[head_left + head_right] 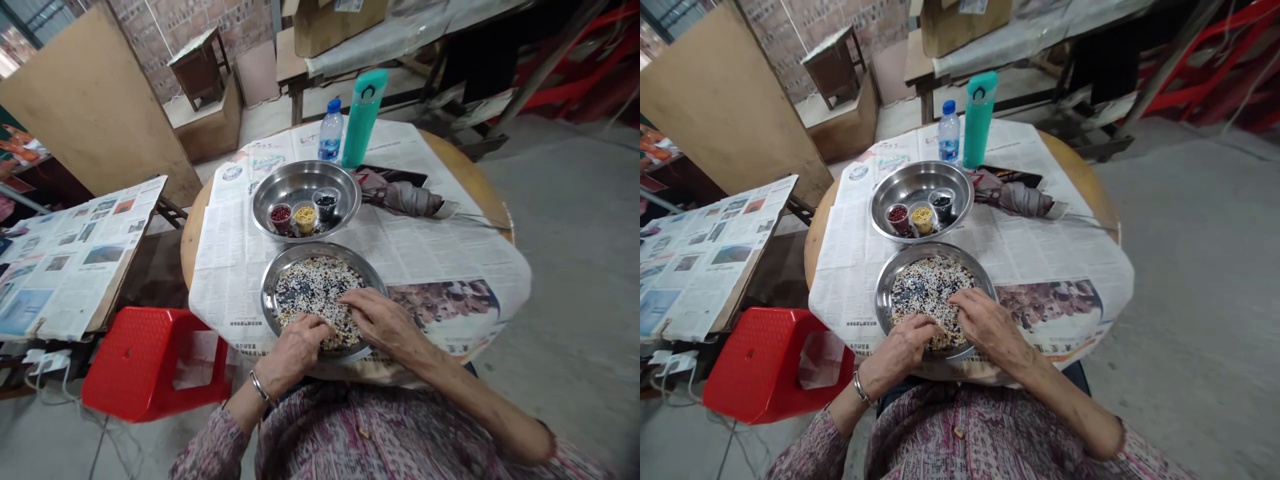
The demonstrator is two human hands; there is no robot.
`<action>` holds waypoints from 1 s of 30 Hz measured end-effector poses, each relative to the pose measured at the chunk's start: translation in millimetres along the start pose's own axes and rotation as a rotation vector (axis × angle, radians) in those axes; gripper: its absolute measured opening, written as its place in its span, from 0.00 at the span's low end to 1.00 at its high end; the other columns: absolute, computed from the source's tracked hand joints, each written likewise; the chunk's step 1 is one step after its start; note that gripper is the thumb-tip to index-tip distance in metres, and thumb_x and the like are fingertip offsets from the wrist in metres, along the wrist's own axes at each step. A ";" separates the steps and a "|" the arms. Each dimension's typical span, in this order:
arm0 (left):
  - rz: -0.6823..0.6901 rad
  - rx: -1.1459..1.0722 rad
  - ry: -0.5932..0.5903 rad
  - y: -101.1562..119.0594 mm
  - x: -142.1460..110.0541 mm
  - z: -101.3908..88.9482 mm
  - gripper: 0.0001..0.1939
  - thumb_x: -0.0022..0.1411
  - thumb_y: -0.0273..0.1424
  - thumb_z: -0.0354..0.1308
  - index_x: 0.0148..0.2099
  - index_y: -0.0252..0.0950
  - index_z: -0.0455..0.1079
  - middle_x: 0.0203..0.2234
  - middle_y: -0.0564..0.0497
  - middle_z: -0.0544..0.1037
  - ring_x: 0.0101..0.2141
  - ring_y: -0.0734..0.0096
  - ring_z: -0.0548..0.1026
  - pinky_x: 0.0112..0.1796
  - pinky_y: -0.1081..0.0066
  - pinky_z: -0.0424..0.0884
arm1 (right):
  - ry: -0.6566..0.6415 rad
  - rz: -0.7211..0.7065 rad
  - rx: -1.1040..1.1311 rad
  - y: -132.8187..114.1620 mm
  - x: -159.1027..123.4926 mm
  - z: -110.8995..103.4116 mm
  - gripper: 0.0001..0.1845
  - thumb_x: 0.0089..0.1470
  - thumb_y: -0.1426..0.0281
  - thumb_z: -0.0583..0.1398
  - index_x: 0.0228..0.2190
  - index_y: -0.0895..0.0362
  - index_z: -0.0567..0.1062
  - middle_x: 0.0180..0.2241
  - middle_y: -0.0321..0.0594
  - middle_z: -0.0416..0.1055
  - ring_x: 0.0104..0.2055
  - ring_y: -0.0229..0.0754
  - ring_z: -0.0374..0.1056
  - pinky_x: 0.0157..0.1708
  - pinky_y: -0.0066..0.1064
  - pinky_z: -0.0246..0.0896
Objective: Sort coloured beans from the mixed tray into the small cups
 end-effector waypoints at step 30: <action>-0.124 0.237 0.116 -35.3 85.8 -30.0 0.17 0.64 0.15 0.46 0.48 0.35 0.70 0.41 0.46 0.72 0.43 0.65 0.71 0.49 0.67 0.70 | 0.167 0.130 -0.166 -7.8 -3.1 10.9 0.14 0.57 0.79 0.53 0.39 0.54 0.75 0.38 0.42 0.75 0.43 0.46 0.69 0.45 0.38 0.66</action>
Point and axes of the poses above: each hand's wrist, its own x-axis towards the middle knuckle, its own z-axis out of the palm, y = z × x, the point moved 3 cm from there along x, towards the middle knuckle
